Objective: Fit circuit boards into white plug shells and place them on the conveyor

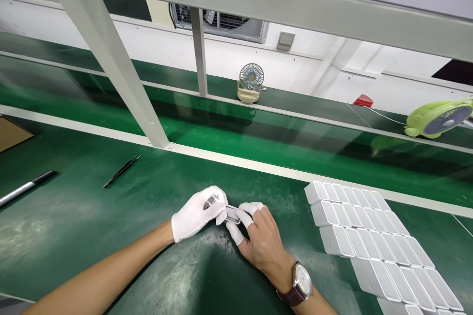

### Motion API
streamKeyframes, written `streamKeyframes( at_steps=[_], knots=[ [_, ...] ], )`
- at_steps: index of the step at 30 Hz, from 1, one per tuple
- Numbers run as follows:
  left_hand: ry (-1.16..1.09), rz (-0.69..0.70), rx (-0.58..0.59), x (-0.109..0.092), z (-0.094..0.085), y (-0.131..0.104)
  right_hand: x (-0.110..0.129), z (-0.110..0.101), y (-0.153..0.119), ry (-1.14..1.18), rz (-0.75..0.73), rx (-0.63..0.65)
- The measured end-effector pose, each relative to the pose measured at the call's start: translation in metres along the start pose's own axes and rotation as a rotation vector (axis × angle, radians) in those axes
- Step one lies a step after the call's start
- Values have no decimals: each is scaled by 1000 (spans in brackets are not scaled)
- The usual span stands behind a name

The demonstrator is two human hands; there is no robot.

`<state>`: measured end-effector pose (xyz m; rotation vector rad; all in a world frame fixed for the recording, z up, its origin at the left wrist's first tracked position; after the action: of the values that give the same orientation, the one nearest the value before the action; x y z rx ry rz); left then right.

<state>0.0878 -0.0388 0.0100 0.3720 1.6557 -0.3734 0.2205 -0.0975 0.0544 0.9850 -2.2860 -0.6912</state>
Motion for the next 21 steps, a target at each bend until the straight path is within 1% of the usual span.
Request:
streamKeyframes(
  at_steps=[5, 8, 12, 14, 21],
  knots=[
    [37, 0, -17, -1, -3, 0, -4, 3, 2, 58, 61, 23],
    [-2, 18, 5, -5, 0, 0, -8, 1, 4, 127, 98, 19],
    [-22, 38, 18, -10, 2, 0, -16, -2, 3, 220, 183, 5],
    [-32, 39, 22, -10, 3, 0, -17, -1, 3, 213, 204, 19],
    [-12, -2, 15, -3, 1, 1, -12, 12, 5, 141, 177, 129]
  ],
)
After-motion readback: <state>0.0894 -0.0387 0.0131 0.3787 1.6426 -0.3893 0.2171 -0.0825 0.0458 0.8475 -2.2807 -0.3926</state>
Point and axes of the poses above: each hand's wrist, its own y-axis towards the middle knuckle, its own z-axis out of the palm, x = y × z, the point moved 10 cm from there along y, towards the middle knuckle, and after that the axes turned 3 degrees about x, right-handed, at the moved point
